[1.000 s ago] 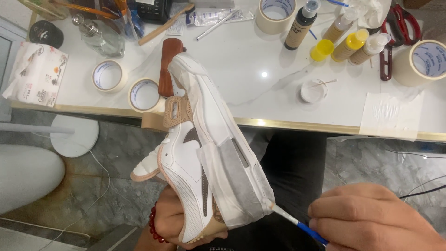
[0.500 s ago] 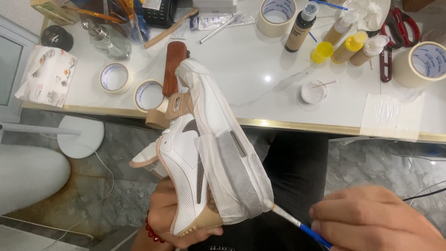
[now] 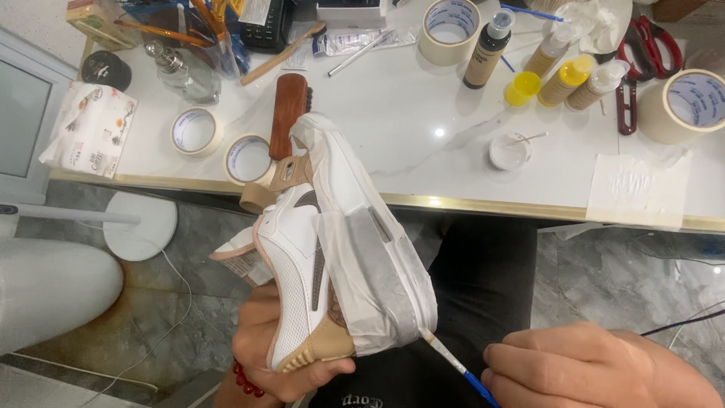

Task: Painting the midsole of a white sneaker with a small brush.

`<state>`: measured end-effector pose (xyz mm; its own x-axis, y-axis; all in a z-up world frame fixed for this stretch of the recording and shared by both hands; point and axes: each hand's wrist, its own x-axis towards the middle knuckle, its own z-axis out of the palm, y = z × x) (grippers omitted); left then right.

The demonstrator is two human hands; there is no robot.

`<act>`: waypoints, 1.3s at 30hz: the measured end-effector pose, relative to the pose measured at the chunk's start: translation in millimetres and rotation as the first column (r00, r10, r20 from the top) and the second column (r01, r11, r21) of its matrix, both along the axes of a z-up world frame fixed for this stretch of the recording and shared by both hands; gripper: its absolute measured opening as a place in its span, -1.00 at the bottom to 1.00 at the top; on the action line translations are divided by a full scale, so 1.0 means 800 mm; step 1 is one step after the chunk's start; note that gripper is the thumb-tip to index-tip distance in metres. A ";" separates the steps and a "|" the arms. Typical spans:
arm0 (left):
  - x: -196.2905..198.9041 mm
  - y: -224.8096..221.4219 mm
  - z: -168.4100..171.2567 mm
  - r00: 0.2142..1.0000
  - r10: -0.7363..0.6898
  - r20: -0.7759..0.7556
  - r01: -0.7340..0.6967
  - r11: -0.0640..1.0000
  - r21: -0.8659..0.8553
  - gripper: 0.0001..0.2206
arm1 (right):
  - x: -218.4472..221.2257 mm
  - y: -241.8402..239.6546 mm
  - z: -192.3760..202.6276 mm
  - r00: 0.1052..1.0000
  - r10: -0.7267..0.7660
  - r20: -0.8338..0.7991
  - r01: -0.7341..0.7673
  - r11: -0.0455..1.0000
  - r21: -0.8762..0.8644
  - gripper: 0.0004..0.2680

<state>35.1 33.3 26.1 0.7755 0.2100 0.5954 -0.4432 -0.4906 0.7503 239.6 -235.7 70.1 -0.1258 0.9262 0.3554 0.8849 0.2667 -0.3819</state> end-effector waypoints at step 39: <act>-0.004 -0.014 0.006 0.999 -0.032 -0.019 0.034 0.992 0.119 -0.75 | 0.018 0.033 0.020 0.800 -0.148 -0.582 0.201 0.979 0.028 -0.89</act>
<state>31.7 22.4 30.7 0.7913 0.1126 0.6010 -0.4478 -0.5626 0.6949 254.3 -209.6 85.8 0.2869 0.8759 0.3880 0.5452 0.1837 -0.8179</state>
